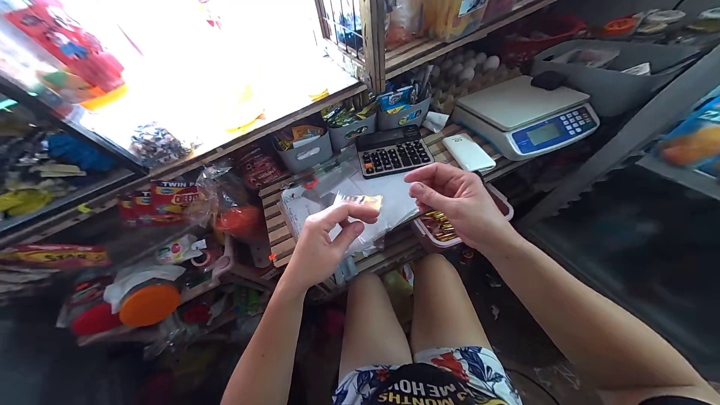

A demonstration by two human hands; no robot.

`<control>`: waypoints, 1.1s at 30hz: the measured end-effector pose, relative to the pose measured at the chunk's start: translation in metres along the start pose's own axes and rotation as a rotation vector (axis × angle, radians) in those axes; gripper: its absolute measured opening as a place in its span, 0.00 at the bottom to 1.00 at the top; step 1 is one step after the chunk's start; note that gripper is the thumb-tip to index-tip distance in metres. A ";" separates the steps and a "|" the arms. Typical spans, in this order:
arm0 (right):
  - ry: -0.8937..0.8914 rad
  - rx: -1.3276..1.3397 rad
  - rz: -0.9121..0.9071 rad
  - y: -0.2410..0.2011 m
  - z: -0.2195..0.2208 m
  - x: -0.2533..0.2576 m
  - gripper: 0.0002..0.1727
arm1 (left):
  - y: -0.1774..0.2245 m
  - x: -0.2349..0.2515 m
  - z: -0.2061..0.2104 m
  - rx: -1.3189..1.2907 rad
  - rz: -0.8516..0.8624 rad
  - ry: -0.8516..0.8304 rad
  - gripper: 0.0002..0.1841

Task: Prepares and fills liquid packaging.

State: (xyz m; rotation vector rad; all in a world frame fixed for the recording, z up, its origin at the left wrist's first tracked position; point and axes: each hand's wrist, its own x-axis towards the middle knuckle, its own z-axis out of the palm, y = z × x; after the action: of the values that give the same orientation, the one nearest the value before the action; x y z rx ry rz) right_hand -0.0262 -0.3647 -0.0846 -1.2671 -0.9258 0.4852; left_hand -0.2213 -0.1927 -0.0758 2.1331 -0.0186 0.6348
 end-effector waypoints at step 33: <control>0.076 -0.438 -0.181 0.035 0.012 -0.034 0.18 | 0.005 0.007 0.079 0.303 -0.031 0.103 0.12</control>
State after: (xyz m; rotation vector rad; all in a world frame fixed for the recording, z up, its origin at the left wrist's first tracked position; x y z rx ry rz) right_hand -0.0494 -0.3743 -0.1287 -1.5642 -1.1074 0.0887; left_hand -0.1817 -0.2547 -0.1066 2.3815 0.1775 0.7677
